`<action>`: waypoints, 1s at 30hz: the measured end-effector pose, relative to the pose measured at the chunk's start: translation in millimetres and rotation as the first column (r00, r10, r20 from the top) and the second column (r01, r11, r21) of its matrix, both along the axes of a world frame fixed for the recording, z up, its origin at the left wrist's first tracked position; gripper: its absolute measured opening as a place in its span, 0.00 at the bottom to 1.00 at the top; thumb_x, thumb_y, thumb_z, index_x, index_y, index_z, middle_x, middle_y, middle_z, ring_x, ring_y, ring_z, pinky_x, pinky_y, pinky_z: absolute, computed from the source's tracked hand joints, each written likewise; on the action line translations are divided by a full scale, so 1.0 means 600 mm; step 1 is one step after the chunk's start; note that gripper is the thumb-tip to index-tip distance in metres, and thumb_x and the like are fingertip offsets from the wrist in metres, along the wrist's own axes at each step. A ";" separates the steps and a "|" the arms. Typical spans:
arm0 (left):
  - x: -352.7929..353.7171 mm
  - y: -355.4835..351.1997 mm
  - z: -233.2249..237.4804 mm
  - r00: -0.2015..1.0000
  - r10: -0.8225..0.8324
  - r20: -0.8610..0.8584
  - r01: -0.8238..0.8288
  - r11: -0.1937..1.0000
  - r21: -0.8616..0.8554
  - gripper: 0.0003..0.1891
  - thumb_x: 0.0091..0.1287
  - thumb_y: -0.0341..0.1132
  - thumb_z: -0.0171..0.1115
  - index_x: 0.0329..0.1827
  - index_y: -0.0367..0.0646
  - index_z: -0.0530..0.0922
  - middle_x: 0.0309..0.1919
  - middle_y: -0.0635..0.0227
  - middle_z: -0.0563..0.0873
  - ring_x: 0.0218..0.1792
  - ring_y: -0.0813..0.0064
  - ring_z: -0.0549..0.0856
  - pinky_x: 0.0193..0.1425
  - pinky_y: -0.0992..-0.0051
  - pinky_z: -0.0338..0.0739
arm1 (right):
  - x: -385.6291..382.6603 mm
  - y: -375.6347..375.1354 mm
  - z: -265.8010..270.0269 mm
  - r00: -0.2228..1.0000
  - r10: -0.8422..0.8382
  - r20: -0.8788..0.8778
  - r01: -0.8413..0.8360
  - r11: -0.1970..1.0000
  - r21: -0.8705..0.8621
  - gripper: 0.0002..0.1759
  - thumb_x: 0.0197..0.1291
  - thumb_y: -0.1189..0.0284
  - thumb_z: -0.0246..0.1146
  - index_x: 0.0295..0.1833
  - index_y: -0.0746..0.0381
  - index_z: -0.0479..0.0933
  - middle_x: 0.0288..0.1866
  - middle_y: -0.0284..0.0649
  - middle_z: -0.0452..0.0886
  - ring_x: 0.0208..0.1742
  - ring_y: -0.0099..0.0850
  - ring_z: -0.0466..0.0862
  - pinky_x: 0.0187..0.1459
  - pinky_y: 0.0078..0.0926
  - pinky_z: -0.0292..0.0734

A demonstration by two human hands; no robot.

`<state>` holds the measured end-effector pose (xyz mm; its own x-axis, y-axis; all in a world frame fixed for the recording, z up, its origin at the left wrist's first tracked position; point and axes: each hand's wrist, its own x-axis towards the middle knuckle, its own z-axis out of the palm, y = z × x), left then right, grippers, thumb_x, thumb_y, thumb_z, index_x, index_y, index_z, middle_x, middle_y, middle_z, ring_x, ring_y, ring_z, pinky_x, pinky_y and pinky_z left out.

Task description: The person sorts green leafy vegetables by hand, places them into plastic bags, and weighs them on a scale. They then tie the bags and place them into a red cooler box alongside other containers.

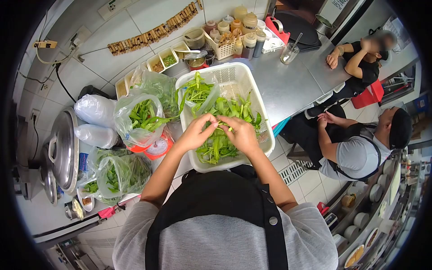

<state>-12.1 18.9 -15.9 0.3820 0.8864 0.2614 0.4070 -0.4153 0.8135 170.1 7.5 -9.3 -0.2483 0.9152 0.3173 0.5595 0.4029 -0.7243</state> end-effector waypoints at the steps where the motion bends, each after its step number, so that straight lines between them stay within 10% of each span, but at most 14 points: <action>1: 0.000 -0.003 0.001 0.981 -0.022 0.192 0.057 0.982 -0.179 0.05 0.64 0.31 0.56 0.34 0.39 0.71 0.31 0.63 0.78 0.34 0.68 0.80 0.46 0.72 0.73 | -0.001 0.002 0.000 1.000 0.003 0.018 -0.004 1.000 0.028 0.12 0.52 0.75 0.64 0.45 0.57 0.80 0.38 0.46 0.82 0.29 0.39 0.81 0.32 0.30 0.77; 8: -0.013 -0.010 -0.016 0.836 -0.010 0.548 0.283 0.864 -0.416 0.03 0.67 0.28 0.55 0.40 0.41 0.70 0.33 0.73 0.76 0.39 0.84 0.77 0.46 0.80 0.71 | 0.014 0.021 0.021 0.910 -0.132 -0.393 -0.032 0.923 -0.384 0.11 0.62 0.71 0.60 0.44 0.67 0.81 0.31 0.34 0.83 0.31 0.15 0.75 0.34 0.16 0.72; 19: 0.035 0.000 0.026 0.787 0.136 0.601 0.061 0.953 -0.296 0.24 0.60 0.25 0.63 0.60 0.42 0.70 0.42 0.70 0.73 0.35 0.87 0.75 0.38 0.86 0.70 | 0.026 0.027 0.043 0.706 -0.350 -0.616 -0.250 0.690 -0.679 0.10 0.62 0.68 0.58 0.38 0.63 0.82 0.13 0.22 0.62 0.15 0.13 0.55 0.19 0.16 0.48; 24: 0.055 0.045 0.047 0.825 0.057 0.562 0.070 0.977 -0.200 0.10 0.60 0.26 0.63 0.45 0.36 0.79 0.37 0.70 0.78 0.30 0.89 0.77 0.35 0.87 0.71 | 0.042 0.023 0.019 0.651 -0.282 -0.705 -0.462 0.589 -0.663 0.10 0.63 0.73 0.50 0.41 0.65 0.76 0.26 0.33 0.79 0.15 0.13 0.56 0.19 0.14 0.51; 30: 0.058 0.064 0.044 0.750 0.137 0.647 0.154 0.915 -0.373 0.04 0.60 0.26 0.63 0.35 0.35 0.78 0.29 0.68 0.84 0.30 0.86 0.81 0.37 0.85 0.77 | 0.035 0.018 0.059 0.620 -0.315 -0.719 -0.434 0.625 -0.649 0.09 0.62 0.74 0.51 0.40 0.64 0.77 0.21 0.31 0.74 0.16 0.14 0.58 0.18 0.11 0.51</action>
